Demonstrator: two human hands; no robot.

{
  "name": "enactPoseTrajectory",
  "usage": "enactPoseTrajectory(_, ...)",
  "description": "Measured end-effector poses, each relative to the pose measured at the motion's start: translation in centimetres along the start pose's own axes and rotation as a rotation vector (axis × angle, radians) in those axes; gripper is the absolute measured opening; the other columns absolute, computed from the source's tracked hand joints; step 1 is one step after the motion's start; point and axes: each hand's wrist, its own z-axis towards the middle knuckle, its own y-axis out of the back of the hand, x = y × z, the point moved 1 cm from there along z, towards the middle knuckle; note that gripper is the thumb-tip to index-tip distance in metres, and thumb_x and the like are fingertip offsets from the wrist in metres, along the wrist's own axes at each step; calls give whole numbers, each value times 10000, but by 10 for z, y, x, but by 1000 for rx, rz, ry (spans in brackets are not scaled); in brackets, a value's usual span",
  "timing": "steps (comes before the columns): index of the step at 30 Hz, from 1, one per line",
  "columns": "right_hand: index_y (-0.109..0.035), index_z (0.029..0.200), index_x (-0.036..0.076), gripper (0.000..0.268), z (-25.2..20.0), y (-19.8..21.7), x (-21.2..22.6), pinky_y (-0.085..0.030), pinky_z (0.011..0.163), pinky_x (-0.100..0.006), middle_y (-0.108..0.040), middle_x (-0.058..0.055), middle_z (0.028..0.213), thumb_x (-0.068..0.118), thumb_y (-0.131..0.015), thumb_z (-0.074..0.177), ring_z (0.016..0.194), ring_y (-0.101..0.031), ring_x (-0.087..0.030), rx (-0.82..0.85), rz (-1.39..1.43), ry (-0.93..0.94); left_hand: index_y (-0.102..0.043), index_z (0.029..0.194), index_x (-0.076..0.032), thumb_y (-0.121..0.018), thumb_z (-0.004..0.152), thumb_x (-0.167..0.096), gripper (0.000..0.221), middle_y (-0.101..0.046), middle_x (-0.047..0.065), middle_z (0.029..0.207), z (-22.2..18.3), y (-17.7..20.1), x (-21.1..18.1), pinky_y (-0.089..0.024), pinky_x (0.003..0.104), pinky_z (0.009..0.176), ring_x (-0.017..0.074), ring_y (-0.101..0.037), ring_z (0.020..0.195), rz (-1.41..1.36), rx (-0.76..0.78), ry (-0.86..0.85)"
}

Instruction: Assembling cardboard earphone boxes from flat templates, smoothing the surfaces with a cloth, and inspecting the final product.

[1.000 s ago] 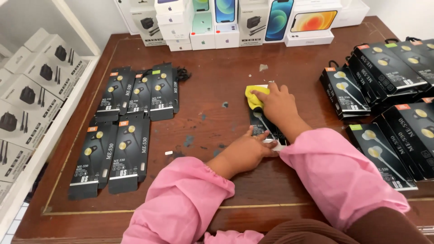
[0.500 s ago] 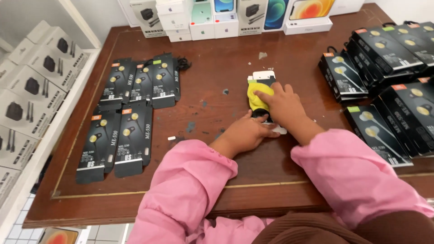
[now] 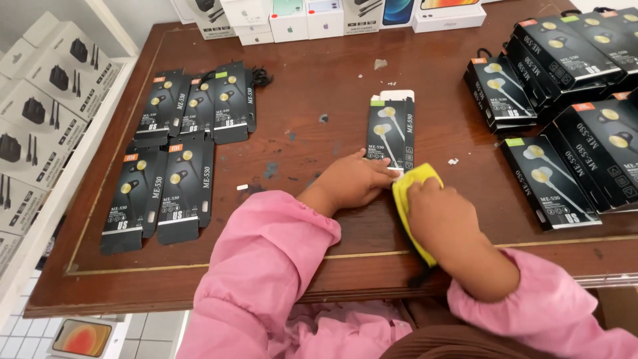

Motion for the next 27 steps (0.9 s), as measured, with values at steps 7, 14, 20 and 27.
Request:
enactPoseTrajectory(7,-654,1137,130,398,-37,39,22,-588,504,-404,-524,-58,834,299,-554,790,674,-668,-267,-121,7,76,-624,1245,-377,-482,1012,-560,328,-750,-21,1095,8,-21,11,-384,596,1149,226,-690,1173,217,-149,-11)
enactPoseTrajectory(14,-613,1014,135,292,-38,31,13,-568,594,-399,-492,-37,833,315,-502,814,651,-661,-313,-186,145,106,-552,1429,-323,-486,1052,-303,383,-602,-40,786,12,33,-23,-578,279,669,153,-612,655,615,-643,-117)
enactPoseTrajectory(20,-602,956,157,261,-38,21,8,-537,599,-364,-467,-27,811,357,-503,821,602,-636,-292,-203,155,148,-595,1408,-365,-590,949,-387,459,-636,-127,988,19,48,-15,-582,217,781,64,-656,858,321,-892,185)
enactPoseTrajectory(27,-565,961,156,258,-37,27,7,-537,640,-354,-461,-25,821,372,-500,835,621,-654,-290,-116,201,114,-579,1465,-198,-588,937,-12,559,-531,29,1069,8,67,-34,-543,316,865,141,-540,924,-422,-1107,445)
